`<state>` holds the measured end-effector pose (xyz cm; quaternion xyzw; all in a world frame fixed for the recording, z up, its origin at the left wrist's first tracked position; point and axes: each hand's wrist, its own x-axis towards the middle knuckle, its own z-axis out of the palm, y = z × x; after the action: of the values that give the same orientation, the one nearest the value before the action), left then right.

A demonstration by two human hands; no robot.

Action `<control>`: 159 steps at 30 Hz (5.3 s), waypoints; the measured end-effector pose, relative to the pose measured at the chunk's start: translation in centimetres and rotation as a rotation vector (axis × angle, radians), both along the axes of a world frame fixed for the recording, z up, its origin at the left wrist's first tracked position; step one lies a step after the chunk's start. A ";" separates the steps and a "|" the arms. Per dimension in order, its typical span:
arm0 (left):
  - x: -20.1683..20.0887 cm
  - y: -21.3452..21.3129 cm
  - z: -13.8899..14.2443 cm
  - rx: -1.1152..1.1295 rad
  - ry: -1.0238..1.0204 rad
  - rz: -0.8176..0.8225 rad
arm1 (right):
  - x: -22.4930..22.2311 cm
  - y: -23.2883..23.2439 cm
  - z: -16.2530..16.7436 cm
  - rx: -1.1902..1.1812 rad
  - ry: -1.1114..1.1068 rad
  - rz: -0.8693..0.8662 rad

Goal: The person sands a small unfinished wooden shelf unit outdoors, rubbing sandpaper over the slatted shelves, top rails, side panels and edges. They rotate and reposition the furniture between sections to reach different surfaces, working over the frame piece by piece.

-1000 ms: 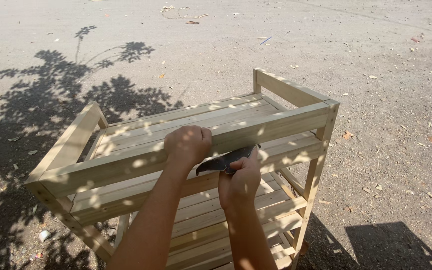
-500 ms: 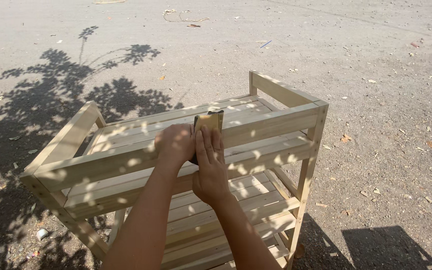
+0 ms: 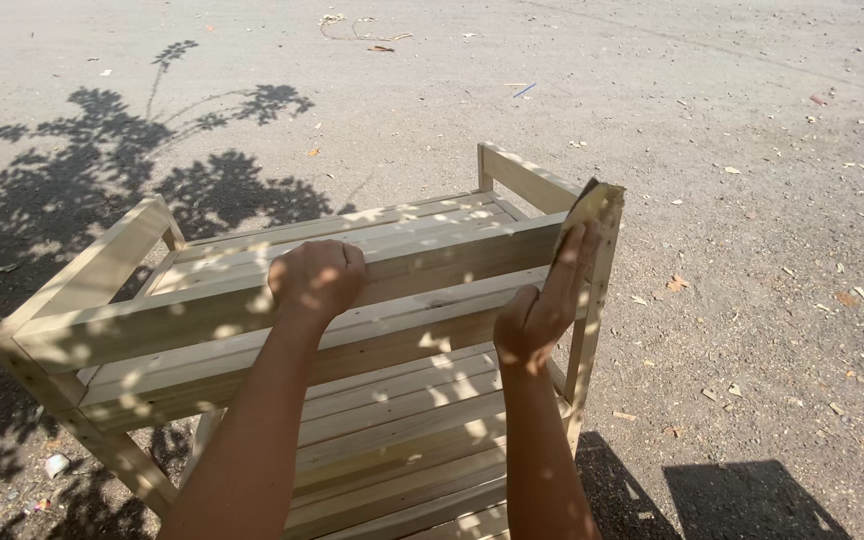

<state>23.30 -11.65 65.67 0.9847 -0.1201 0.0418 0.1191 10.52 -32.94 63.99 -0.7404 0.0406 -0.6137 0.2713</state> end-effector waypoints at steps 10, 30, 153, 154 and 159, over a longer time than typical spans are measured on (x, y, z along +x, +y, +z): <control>0.8 0.6 0.4 -0.015 -0.084 -0.079 | 7.5 -1.9 -7.8 -0.380 0.568 -0.012; 2.0 1.4 -0.2 0.008 -0.141 -0.056 | 9.3 -5.9 -3.2 -0.463 0.367 0.000; -4.2 25.3 -13.9 -1.186 0.249 0.616 | 7.5 5.8 -4.8 -0.589 1.221 -0.094; -3.9 25.5 -14.5 -1.164 0.188 0.580 | 7.2 9.5 -5.3 -0.497 1.062 0.084; -3.6 25.5 -16.5 -1.069 0.151 0.596 | 7.7 27.7 -8.1 -0.488 0.797 0.366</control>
<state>19.67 13.88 49.14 0.7801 0.2065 0.0580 0.5877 18.24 -5.23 55.93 -0.9541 -0.1340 -0.2172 0.1568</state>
